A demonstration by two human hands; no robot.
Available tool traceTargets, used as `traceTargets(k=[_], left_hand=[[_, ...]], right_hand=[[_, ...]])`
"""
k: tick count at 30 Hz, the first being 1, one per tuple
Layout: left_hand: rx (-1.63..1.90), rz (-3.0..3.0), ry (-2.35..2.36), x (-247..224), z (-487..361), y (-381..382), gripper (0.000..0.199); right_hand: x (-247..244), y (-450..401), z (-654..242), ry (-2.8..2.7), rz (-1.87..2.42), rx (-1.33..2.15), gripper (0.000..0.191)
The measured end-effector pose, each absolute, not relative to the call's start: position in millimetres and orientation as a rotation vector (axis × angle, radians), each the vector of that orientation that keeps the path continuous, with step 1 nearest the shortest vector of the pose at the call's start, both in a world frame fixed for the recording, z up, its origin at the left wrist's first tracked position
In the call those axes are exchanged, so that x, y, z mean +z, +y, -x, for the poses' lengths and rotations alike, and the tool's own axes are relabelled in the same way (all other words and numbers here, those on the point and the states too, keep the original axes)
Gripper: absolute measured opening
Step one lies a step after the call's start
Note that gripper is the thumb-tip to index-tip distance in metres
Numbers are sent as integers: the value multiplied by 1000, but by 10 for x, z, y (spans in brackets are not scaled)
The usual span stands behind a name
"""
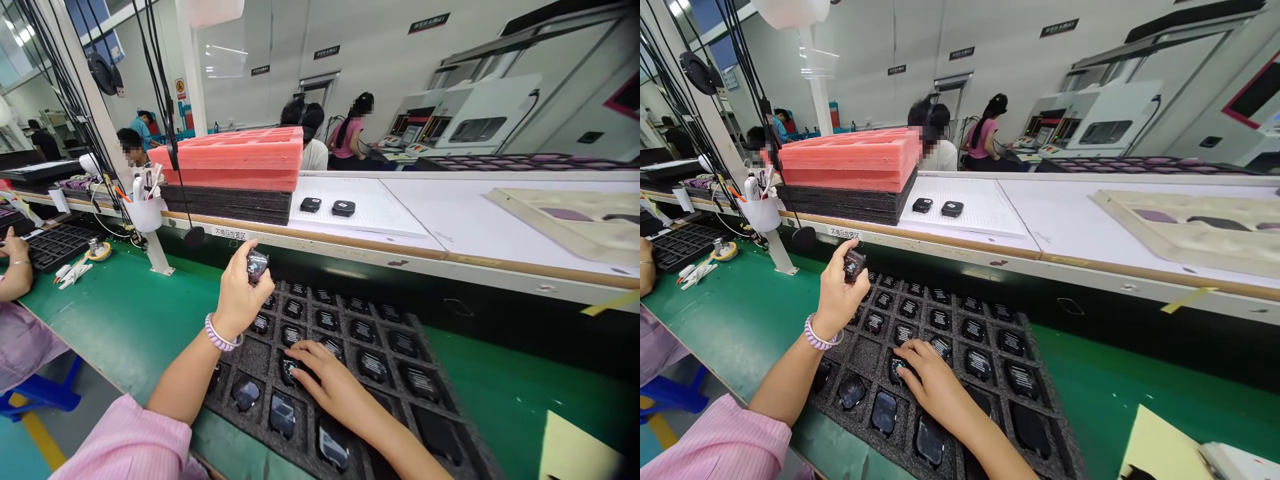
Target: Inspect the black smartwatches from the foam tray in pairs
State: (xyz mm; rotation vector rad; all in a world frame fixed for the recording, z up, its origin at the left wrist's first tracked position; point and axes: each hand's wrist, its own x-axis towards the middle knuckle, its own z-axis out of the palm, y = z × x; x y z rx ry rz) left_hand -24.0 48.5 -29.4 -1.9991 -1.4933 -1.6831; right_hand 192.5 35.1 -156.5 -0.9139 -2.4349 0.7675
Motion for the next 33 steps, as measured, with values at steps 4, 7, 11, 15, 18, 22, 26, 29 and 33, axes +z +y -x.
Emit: traceTargets(k=[4, 7, 11, 15, 18, 22, 26, 29, 33], left_hand=[[-1653, 1994, -1444, -290, 227, 482, 44], [-1641, 1990, -1428, -291, 215, 480, 44], [-1627, 1975, -1394, -301, 210, 488, 44], [-1586, 1963, -1386, -310, 216, 494, 46], [-1578, 1951, -1377, -315, 221, 497, 47], [-1576, 1941, -1367, -318, 220, 507, 46], [-1571, 1938, -1362, -318, 224, 510, 46], [-1563, 1940, -1369, -313, 228, 502, 47], [-1586, 1947, -1339, -305, 224, 492, 46]], right_hand=[[-1546, 342, -1923, -2438, 913, 766, 33], [-1535, 336, -1920, -2435, 910, 764, 32], [-1527, 328, -1918, -2429, 898, 757, 29], [-1532, 326, -1923, -2425, 902, 740, 23], [-1542, 328, -1923, -2424, 912, 704, 20], [-1545, 320, -1913, -2438, 947, 633, 20], [-1533, 296, -1894, -2477, 981, 590, 20], [-1531, 269, -1877, -2503, 1022, 549, 20], [-1524, 245, -1864, -2532, 1084, 506, 25]])
